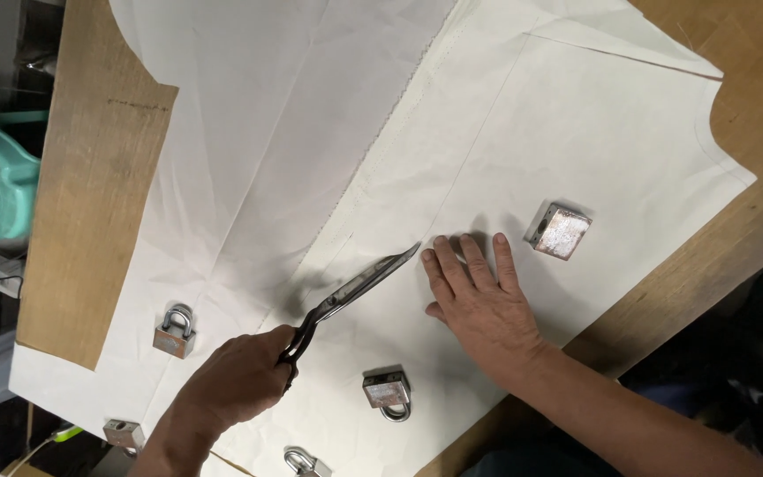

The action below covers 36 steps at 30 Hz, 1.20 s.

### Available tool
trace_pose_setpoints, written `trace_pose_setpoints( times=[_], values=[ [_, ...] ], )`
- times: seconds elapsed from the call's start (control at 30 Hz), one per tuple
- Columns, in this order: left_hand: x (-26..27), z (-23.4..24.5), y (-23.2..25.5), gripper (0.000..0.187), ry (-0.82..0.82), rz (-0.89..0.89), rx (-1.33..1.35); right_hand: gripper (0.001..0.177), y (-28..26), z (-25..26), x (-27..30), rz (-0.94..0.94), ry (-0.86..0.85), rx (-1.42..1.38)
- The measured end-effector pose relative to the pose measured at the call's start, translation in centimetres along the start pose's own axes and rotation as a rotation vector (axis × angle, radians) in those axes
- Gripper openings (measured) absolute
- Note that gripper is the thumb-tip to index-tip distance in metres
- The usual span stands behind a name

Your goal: The person uses large shears to cut a piece of white fabric on a wooden table, guided by pencil lines and secured with padlocks. After cutting, they use a ruler and pencil to draw straight lines on the fabric.

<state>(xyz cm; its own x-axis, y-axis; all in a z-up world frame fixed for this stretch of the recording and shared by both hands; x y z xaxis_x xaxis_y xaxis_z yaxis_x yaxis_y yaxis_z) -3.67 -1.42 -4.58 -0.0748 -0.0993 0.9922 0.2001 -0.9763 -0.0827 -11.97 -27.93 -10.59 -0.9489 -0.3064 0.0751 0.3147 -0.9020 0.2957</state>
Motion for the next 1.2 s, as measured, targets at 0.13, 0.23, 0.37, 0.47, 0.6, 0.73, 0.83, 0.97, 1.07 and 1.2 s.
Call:
trace_pose_setpoints(
  times=[0.13,0.23,0.37,0.47,0.6,0.73,0.83,0.97,1.07,1.2],
  values=[
    [0.8,-0.3,0.5,0.015,0.011,0.062,0.092,0.088,0.1,0.2,0.0,0.011,-0.005,0.004],
    [0.5,-1.1,0.3,0.021,0.007,0.049,0.087,0.089,0.0,0.0,0.0,0.016,0.0,0.002],
    [0.3,-2.1,0.6,0.008,-0.002,0.01,0.144,0.085,0.0,0.0,-0.1,0.02,-0.011,0.004],
    [0.6,-2.5,0.9,0.008,-0.014,0.045,0.206,0.084,0.0,0.0,-0.2,0.023,-0.02,0.012],
    [0.5,-3.3,0.7,0.009,-0.011,0.051,0.251,0.085,0.2,0.2,-0.3,0.021,-0.014,0.028],
    [1.2,-3.1,2.0,0.009,-0.044,0.041,0.248,0.077,0.5,0.6,-0.6,0.034,-0.008,-0.001],
    [1.2,-3.6,2.2,0.01,-0.059,0.068,0.262,0.079,0.4,0.4,-0.5,0.028,-0.014,-0.008],
    [0.9,-4.5,1.8,0.006,-0.046,0.062,0.317,0.071,0.9,0.7,-0.7,0.033,0.001,-0.045],
    [0.4,-5.0,1.7,0.006,-0.048,0.034,0.336,0.064,1.1,0.5,-0.8,0.04,-0.004,-0.073],
    [0.7,-5.0,2.7,0.008,-0.062,0.031,0.347,0.061,1.3,0.4,-0.9,0.061,-0.018,-0.068]
  ],
)
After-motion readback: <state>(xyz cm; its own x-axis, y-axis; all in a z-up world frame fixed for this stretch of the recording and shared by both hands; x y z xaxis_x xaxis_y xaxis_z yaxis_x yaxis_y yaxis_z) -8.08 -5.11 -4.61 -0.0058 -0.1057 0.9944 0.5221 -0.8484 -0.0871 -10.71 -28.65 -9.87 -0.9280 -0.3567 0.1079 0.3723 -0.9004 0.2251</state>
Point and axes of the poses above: each hand's wrist, its own x-axis away from the middle knuckle, its own z-axis out of the back of the hand, y = z × x, the point moved 5 cm from there along -x, towards the middle knuckle, and after that the axes turned 15 degrees about x, right-handed, at the moved point
